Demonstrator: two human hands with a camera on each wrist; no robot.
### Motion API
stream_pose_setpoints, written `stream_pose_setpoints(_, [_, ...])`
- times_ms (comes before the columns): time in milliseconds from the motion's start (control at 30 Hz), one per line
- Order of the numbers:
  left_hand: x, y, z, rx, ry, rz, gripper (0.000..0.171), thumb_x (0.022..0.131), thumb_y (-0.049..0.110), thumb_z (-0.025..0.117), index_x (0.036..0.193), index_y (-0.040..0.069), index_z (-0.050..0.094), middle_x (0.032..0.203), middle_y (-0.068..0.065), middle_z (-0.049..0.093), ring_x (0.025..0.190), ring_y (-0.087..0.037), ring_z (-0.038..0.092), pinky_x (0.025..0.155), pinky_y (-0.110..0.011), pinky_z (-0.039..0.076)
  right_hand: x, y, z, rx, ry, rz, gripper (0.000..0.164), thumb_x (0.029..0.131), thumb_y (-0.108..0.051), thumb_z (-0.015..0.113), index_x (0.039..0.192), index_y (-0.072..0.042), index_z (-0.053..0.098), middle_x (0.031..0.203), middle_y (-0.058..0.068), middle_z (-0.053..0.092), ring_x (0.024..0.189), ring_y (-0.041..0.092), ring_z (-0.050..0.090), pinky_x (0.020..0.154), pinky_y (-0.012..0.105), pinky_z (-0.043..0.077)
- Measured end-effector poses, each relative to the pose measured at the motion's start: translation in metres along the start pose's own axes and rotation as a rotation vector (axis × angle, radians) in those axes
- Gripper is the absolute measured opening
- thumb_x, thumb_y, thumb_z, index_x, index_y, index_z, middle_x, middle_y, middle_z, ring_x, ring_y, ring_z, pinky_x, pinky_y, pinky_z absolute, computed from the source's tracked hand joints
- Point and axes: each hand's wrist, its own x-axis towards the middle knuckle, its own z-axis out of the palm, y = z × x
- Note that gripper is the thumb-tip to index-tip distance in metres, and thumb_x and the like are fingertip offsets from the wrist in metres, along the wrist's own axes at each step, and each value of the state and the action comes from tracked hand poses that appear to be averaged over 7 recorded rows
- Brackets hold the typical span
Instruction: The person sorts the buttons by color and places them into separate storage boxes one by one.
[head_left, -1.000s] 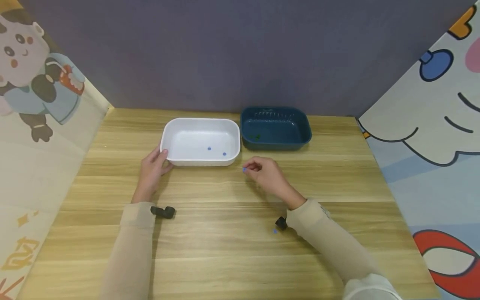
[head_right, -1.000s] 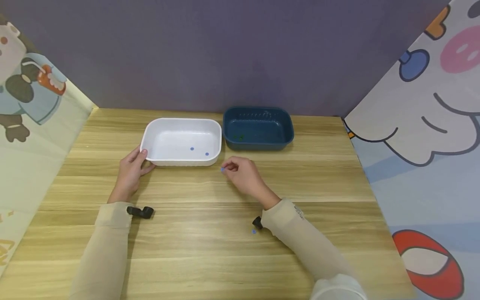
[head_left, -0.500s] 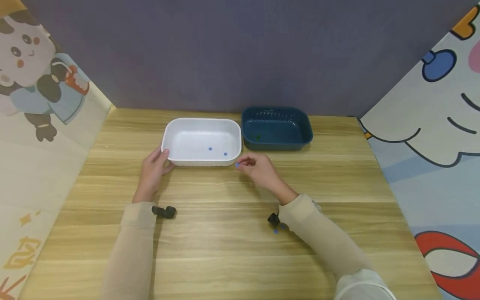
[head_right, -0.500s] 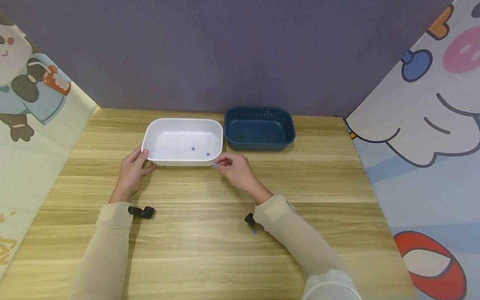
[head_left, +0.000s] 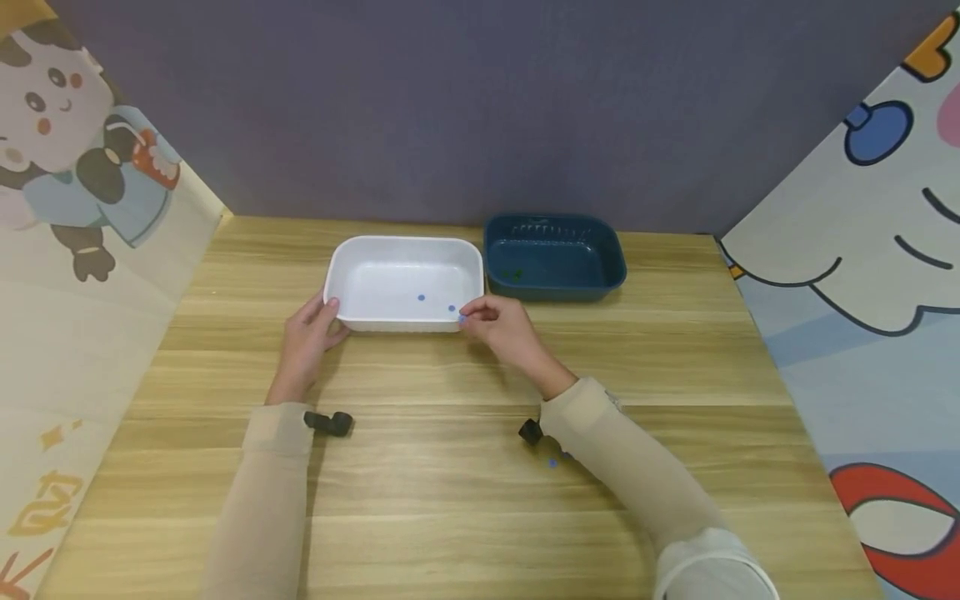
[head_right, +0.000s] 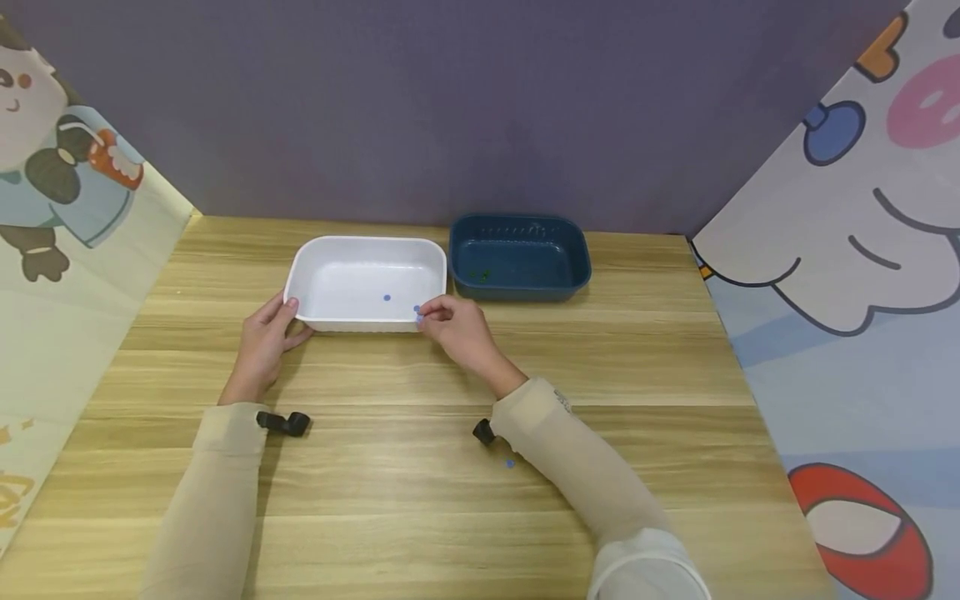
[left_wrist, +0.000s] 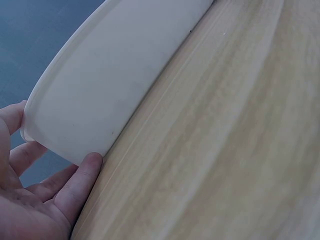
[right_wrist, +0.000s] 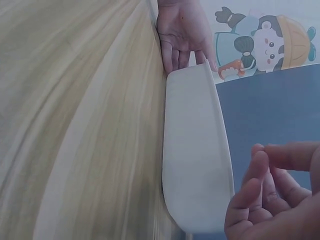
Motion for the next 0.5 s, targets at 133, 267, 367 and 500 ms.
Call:
stream_pose_setpoints(133, [0.001, -0.001, 0.0, 0.026, -0.002, 0.011, 0.061, 0.102, 0.044, 0.056, 0.156, 0.021, 0.038, 0.164, -0.009, 0.027, 0.143, -0.039, 0.037, 0.09, -0.025, 0.056, 0.007, 0.0, 0.004, 0.062, 0.031, 0.011, 0.018, 0.091, -0.005, 0.073, 0.106, 0.005, 0.071, 0.089, 0.011, 0.071, 0.087, 0.033, 0.068, 0.069, 0.029, 0.056])
stream_pose_setpoints(267, [0.001, -0.001, 0.001, 0.026, 0.001, 0.003, 0.059, 0.102, 0.044, 0.056, 0.155, 0.023, 0.039, 0.164, -0.008, 0.028, 0.142, -0.039, 0.038, 0.091, -0.026, 0.056, 0.013, -0.002, 0.007, 0.167, 0.039, 0.028, 0.025, 0.092, 0.002, 0.069, 0.116, 0.012, 0.066, 0.098, 0.019, 0.072, 0.097, 0.046, 0.067, 0.084, 0.049, 0.059])
stream_pose_setpoints(367, [0.001, -0.001, 0.001, 0.01, 0.004, -0.006, 0.06, 0.103, 0.042, 0.056, 0.156, 0.019, 0.038, 0.164, -0.01, 0.028, 0.142, -0.038, 0.039, 0.092, -0.026, 0.055, 0.014, -0.003, 0.008, 0.221, 0.026, 0.029, 0.031, 0.092, 0.008, 0.063, 0.123, 0.014, 0.062, 0.109, 0.025, 0.072, 0.102, 0.046, 0.066, 0.092, 0.059, 0.054])
stream_pose_setpoints(500, [0.001, 0.0, 0.002, 0.008, 0.004, -0.002, 0.061, 0.104, 0.04, 0.055, 0.157, 0.014, 0.036, 0.163, -0.013, 0.028, 0.142, -0.037, 0.04, 0.094, -0.026, 0.054, 0.014, -0.003, 0.008, 0.241, 0.021, 0.025, 0.034, 0.091, 0.011, 0.059, 0.125, 0.014, 0.061, 0.112, 0.027, 0.07, 0.1, 0.045, 0.067, 0.092, 0.059, 0.054])
